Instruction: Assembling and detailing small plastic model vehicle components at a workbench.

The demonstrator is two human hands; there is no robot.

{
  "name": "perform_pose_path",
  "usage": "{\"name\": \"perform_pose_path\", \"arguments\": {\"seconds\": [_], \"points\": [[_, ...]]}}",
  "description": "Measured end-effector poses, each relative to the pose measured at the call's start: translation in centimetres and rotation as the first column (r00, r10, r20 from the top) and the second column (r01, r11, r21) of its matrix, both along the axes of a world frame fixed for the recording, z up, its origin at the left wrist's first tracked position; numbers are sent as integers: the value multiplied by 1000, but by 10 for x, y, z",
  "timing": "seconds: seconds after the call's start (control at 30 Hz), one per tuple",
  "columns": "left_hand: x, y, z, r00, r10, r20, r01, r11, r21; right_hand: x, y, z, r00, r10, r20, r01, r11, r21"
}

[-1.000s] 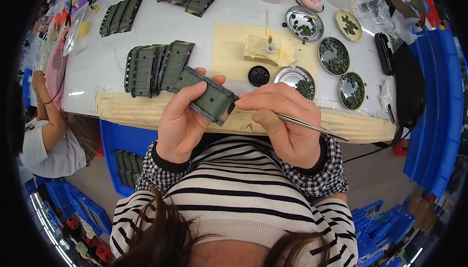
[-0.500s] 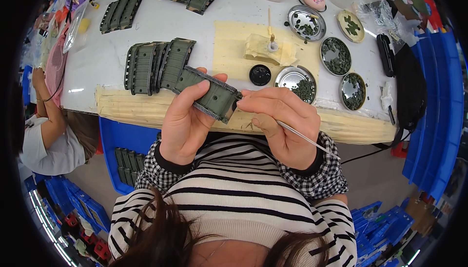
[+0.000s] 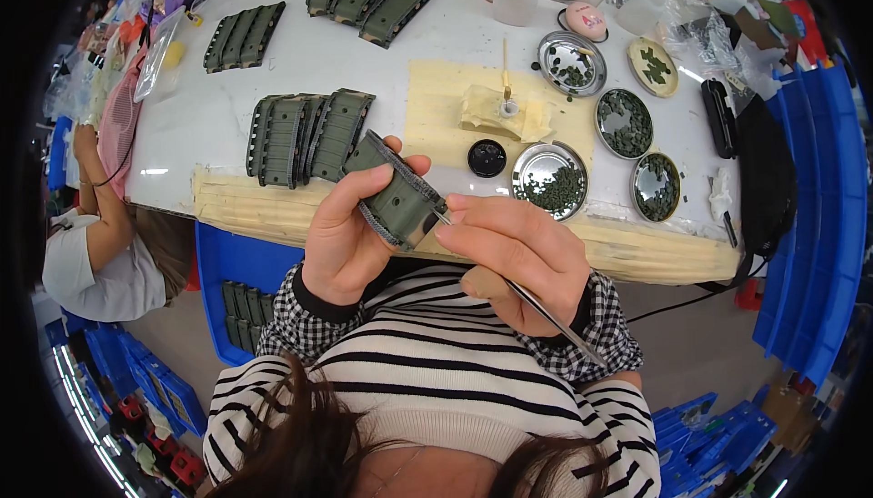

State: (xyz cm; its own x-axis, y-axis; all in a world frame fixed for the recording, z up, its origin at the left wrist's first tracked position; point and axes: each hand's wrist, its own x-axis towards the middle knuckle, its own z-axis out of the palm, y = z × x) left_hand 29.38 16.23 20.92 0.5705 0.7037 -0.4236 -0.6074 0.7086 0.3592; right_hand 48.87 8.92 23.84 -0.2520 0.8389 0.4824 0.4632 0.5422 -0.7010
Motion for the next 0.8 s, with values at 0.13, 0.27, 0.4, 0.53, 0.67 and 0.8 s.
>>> {"name": "perform_pose_path", "arguments": {"seconds": [0.13, 0.27, 0.4, 0.53, 0.67, 0.8], "points": [[1, 0, -2, 999, -22, 36, 22, 1000, 2, 3, -2, 1, 1000, 13, 12, -13, 1000, 23], [4, -1, -2, 999, -27, 43, 27, 1000, 2, 5, -4, 1, 1000, 9, -1, -9, 999, 34], [8, 0, -3, 999, -32, 41, 32, 999, 1, 7, -5, 1, 1000, -2, 1, 2, 999, 39], [10, -1, -4, 994, -33, 101, 34, 999, -7, 7, -7, -2, 999, -36, -5, 36, 997, 63], [11, -1, -6, 992, -50, 117, 46, 998, 34, 6, -7, -3, 999, -52, -6, 52, 996, 75], [11, -1, -8, 990, -58, 128, 58, 998, 3, 6, -6, -4, 999, -52, 2, 52, 995, 88]]}}
